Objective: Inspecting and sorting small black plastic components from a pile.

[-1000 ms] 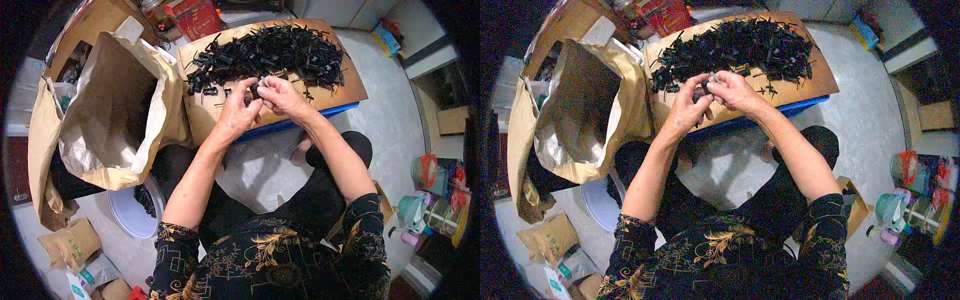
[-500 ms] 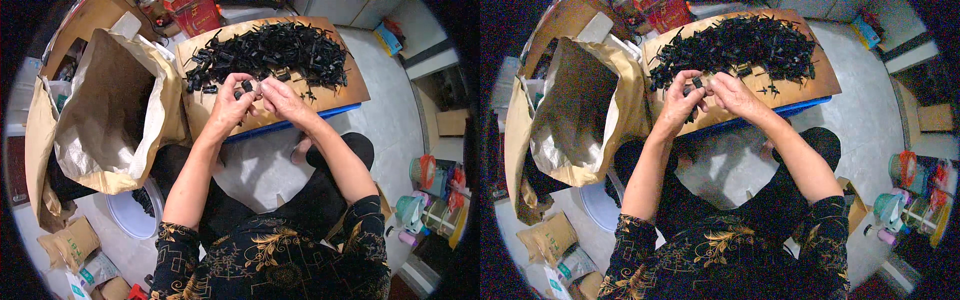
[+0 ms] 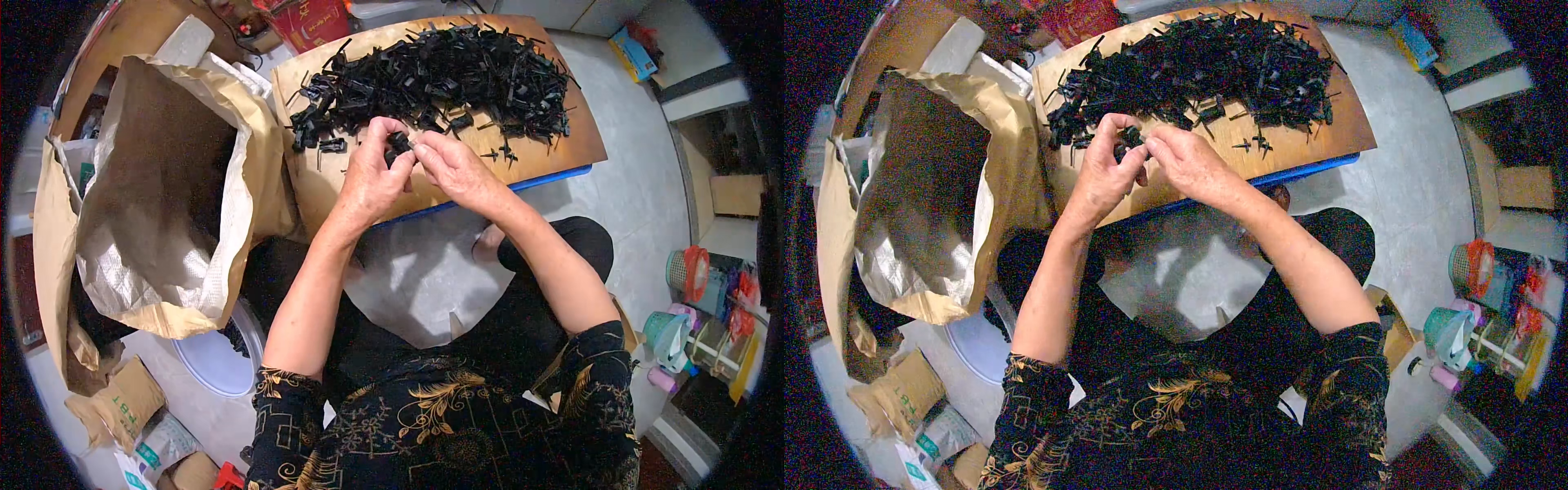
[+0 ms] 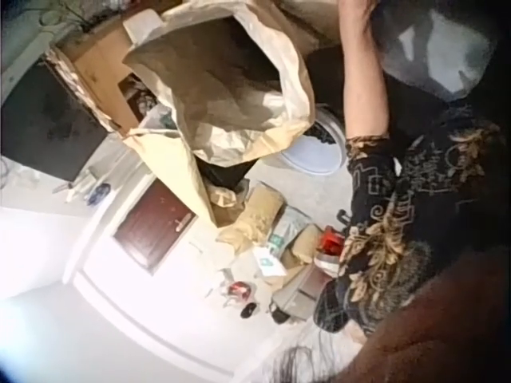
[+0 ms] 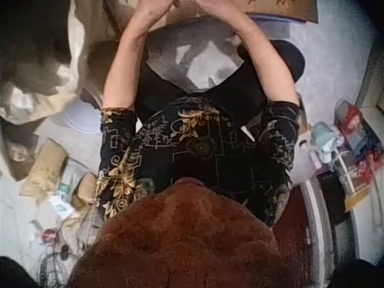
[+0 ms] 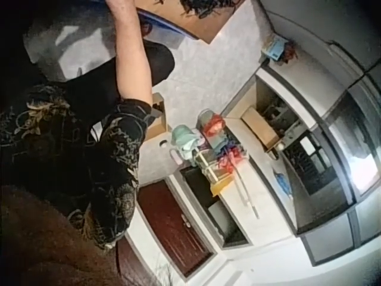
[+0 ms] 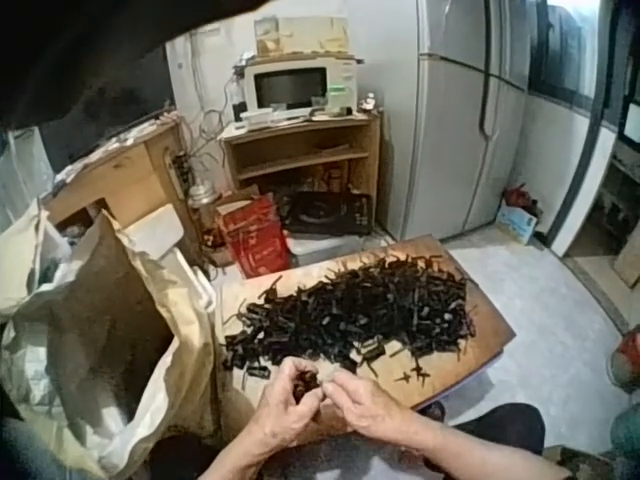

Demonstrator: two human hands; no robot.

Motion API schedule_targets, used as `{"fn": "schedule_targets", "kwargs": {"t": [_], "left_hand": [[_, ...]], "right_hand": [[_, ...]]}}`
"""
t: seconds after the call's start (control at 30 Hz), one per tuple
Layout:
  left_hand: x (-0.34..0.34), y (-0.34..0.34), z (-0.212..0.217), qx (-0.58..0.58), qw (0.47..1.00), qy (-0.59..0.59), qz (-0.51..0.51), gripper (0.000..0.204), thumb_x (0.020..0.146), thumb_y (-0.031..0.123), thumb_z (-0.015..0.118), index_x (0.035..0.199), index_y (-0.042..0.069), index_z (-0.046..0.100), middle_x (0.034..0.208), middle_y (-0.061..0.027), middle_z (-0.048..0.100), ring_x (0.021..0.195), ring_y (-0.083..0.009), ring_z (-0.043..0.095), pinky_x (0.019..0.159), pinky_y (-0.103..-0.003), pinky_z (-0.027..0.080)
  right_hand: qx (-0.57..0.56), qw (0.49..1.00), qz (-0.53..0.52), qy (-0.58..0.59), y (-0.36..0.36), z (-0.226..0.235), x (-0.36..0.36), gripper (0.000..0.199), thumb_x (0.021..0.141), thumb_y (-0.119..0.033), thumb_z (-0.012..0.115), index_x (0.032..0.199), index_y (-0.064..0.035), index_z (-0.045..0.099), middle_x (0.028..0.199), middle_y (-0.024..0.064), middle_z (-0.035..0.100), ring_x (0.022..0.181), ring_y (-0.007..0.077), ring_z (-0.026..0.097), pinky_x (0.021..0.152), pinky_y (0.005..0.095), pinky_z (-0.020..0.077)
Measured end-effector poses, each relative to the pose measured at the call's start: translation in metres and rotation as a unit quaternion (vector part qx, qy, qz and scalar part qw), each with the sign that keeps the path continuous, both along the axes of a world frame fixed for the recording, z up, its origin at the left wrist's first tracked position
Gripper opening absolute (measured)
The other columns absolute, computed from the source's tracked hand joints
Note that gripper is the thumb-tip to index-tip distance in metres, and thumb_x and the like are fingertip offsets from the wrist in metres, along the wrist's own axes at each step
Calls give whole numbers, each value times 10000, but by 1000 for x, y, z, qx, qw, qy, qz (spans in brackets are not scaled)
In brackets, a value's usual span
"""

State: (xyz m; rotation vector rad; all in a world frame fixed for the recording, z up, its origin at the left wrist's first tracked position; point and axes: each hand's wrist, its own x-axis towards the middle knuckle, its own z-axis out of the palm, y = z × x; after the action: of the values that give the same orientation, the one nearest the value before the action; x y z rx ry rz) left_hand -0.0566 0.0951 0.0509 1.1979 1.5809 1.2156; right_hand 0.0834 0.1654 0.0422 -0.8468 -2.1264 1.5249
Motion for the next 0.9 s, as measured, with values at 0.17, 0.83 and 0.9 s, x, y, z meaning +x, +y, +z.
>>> {"fn": "schedule_targets", "kwargs": {"t": [0.17,0.83,0.9], "left_hand": [[0,5,-18,61,994,87,27,307,759,57,566,1036,58,434,625,-109,511,520,-195,536,499,-346,429],[-3,4,13,18,942,-314,115,288,802,17,514,1083,53,459,792,-87,591,482,-98,510,367,-198,378],[-9,0,18,23,919,-384,88,301,809,19,500,1102,31,431,858,-117,593,503,-115,522,371,-200,389]], "right_hand": [[19,1000,-16,9,1,-10,-7,201,898,-176,446,862,10,515,755,189,540,694,313,544,629,385,420],[53,990,-102,82,5,-3,-10,197,909,-202,492,977,-22,534,659,-26,487,585,63,438,501,237,365],[-41,982,-87,160,9,-4,-11,222,913,-227,489,1013,-33,527,666,-37,492,562,40,422,486,203,346]]}}
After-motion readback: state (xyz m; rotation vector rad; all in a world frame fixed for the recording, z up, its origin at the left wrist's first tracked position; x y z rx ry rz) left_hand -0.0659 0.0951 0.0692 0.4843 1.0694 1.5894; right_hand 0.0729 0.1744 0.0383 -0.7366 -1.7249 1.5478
